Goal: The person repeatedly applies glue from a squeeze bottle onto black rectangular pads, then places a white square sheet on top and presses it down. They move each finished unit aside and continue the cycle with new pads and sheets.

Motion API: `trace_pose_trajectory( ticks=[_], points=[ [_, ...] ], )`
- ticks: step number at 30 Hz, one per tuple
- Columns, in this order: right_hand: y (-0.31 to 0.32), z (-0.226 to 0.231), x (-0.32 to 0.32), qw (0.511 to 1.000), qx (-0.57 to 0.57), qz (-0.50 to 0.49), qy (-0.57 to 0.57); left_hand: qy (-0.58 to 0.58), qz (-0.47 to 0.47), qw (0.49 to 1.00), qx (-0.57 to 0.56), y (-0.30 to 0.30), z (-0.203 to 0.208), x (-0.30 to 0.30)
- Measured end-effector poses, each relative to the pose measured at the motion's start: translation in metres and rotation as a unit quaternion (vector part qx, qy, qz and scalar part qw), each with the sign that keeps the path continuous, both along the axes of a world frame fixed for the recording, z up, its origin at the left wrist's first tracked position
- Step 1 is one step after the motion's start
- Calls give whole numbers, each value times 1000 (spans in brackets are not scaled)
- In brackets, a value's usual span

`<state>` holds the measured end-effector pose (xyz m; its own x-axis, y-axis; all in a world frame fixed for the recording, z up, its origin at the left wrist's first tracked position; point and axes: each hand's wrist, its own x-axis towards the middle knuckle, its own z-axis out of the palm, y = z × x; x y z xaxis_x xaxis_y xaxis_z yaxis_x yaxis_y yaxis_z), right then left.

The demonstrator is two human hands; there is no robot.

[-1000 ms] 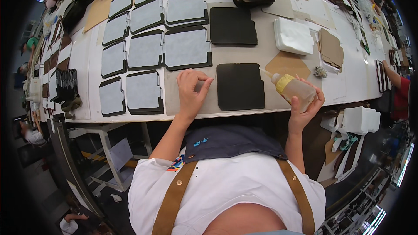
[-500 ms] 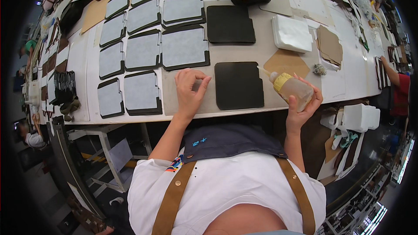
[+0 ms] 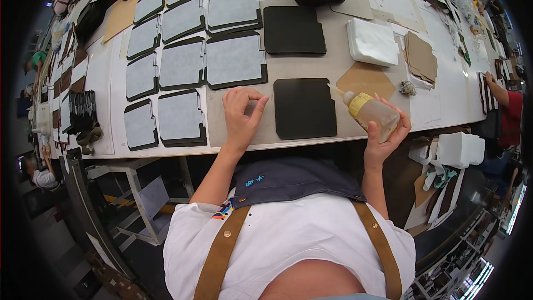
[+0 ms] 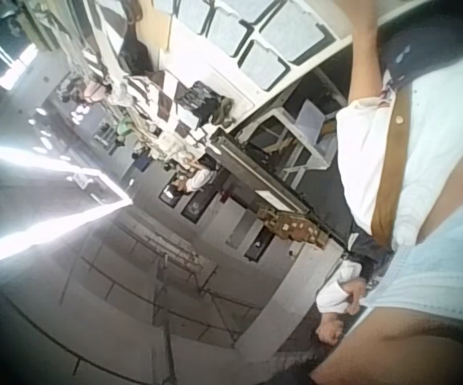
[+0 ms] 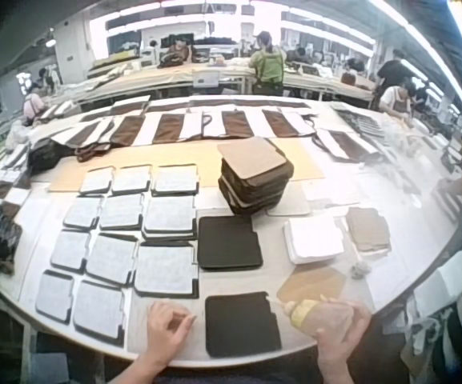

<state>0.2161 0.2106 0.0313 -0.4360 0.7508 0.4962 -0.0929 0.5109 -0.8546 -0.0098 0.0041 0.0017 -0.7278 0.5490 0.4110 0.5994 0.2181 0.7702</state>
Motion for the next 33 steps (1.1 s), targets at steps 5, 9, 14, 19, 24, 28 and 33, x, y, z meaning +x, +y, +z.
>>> trace_pose_trajectory(
  ticks=[5, 9, 14, 19, 24, 28, 33],
  points=[
    [-1, -1, 0, 1000, 4, 1, 2, -3, -2, 1000, -2, 0, 1, 0],
    [-3, 0, -1, 1000, 15, 5, 0, -4, -1, 1000, -2, -1, -1, 0],
    [-5, -3, -2, 999, 32, 14, 7, -3, -3, 1000, -3, -1, 0, 0],
    [-9, -3, -7, 998, 55, 43, 5, -1, -2, 1000, -3, -1, 0, -1],
    [-16, -1, -17, 995, 68, 77, 3, 8, 0, 1000, 3, 0, -1, -1],
    [-23, -2, -28, 992, 77, 104, 7, 2, -5, 1000, 4, -1, -1, -2],
    [-28, -4, -40, 986, 93, 141, 8, 1, -3, 1000, 3, -2, -1, -2]
  ],
)
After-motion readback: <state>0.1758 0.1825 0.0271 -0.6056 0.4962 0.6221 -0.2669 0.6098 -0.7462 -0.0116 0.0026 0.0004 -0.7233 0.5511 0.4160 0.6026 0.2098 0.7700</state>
